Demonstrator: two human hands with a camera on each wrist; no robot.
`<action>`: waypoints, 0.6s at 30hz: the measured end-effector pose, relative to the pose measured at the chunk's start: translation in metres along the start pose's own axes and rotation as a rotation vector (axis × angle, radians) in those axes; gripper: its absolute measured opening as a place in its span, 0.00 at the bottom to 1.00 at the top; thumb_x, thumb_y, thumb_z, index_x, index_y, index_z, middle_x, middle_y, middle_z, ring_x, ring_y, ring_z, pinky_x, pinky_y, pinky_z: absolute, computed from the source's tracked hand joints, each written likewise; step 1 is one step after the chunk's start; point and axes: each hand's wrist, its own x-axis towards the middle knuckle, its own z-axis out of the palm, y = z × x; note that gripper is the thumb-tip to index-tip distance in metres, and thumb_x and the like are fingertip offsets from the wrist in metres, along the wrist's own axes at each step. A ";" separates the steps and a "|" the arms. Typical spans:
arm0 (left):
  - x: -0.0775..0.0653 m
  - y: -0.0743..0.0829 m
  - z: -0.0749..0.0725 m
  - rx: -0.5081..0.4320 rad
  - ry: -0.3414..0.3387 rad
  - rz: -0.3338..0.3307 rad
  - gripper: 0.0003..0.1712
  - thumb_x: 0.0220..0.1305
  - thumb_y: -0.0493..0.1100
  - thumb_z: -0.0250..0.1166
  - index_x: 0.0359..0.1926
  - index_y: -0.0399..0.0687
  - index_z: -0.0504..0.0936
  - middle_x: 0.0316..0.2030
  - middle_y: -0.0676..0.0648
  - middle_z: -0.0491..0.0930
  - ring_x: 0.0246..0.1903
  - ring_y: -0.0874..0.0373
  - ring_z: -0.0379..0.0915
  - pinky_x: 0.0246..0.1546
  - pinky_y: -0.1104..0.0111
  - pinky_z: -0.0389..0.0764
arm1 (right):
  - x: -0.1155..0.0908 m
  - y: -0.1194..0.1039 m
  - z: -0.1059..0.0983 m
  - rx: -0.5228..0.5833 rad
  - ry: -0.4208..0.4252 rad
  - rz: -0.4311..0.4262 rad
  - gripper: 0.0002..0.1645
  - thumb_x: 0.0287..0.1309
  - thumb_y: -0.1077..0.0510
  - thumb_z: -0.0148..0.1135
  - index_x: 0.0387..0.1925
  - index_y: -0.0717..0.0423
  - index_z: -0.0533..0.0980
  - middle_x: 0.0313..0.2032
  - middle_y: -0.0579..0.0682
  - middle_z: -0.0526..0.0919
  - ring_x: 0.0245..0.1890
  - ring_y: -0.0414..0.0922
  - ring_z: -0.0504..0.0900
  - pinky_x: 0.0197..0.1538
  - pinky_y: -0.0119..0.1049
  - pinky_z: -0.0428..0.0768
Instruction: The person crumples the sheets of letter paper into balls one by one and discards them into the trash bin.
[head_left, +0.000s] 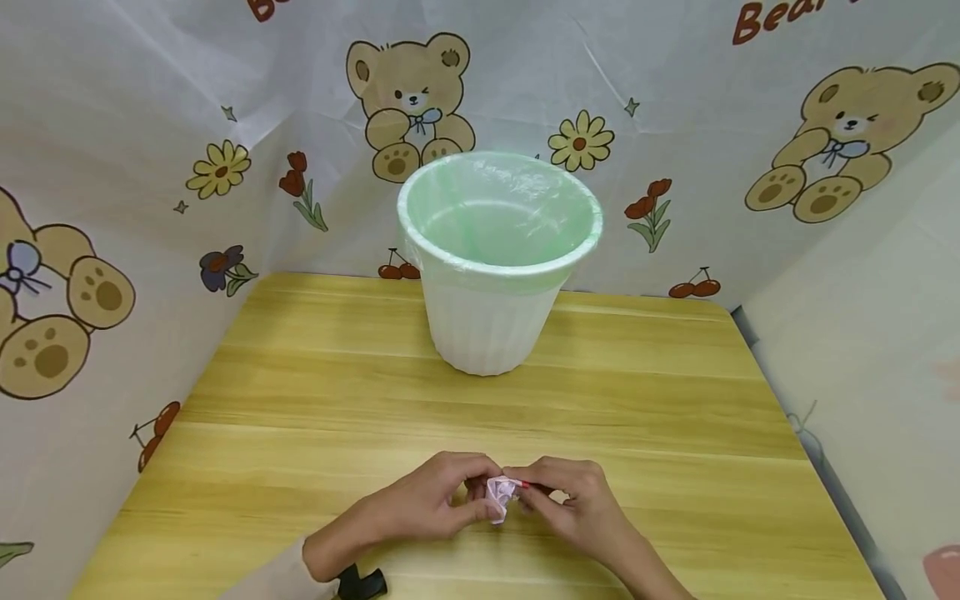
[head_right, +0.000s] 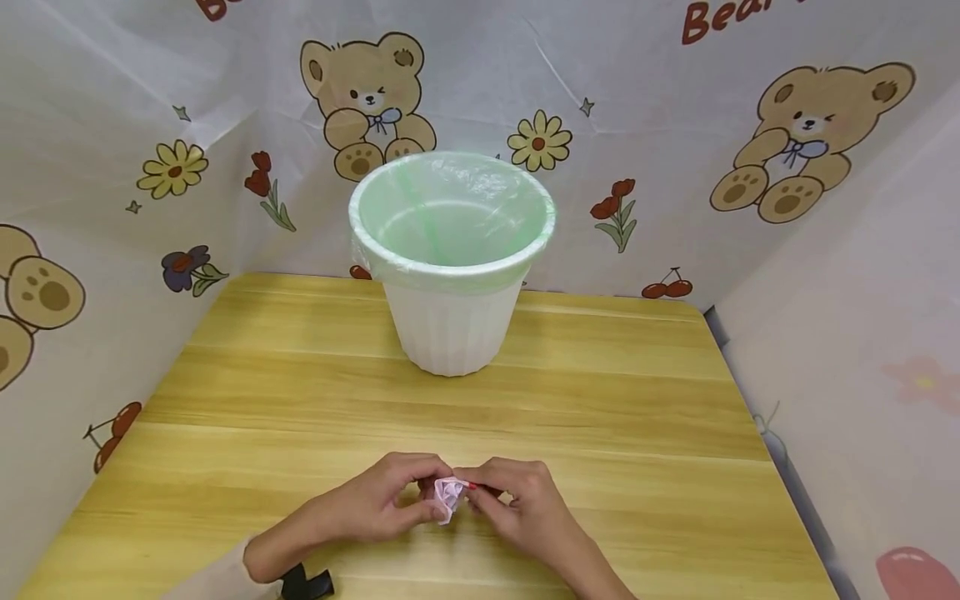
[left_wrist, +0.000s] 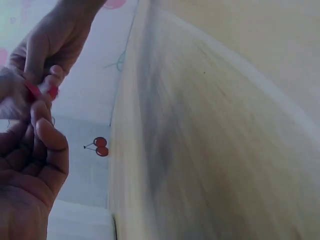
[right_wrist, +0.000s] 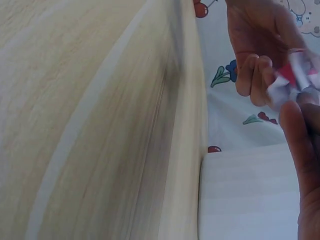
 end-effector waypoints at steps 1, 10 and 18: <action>-0.001 0.000 0.000 0.021 0.007 0.002 0.11 0.77 0.50 0.68 0.54 0.54 0.82 0.38 0.57 0.83 0.37 0.75 0.73 0.35 0.75 0.83 | 0.001 -0.001 0.000 -0.014 -0.004 0.012 0.20 0.57 0.78 0.73 0.49 0.59 0.88 0.33 0.52 0.93 0.27 0.38 0.90 0.34 0.21 0.86; -0.004 -0.002 0.002 0.293 0.055 0.110 0.15 0.84 0.46 0.56 0.66 0.52 0.74 0.49 0.56 0.79 0.43 0.70 0.72 0.47 0.82 0.77 | 0.010 -0.001 0.001 -0.037 -0.013 0.118 0.15 0.60 0.75 0.74 0.44 0.56 0.88 0.32 0.50 0.92 0.27 0.33 0.89 0.32 0.22 0.86; -0.004 -0.004 0.000 0.385 0.043 0.127 0.12 0.85 0.44 0.54 0.63 0.53 0.72 0.49 0.58 0.76 0.45 0.68 0.71 0.48 0.80 0.76 | 0.009 0.003 0.000 0.051 0.003 0.133 0.15 0.61 0.75 0.72 0.44 0.56 0.88 0.30 0.55 0.92 0.26 0.35 0.90 0.31 0.24 0.87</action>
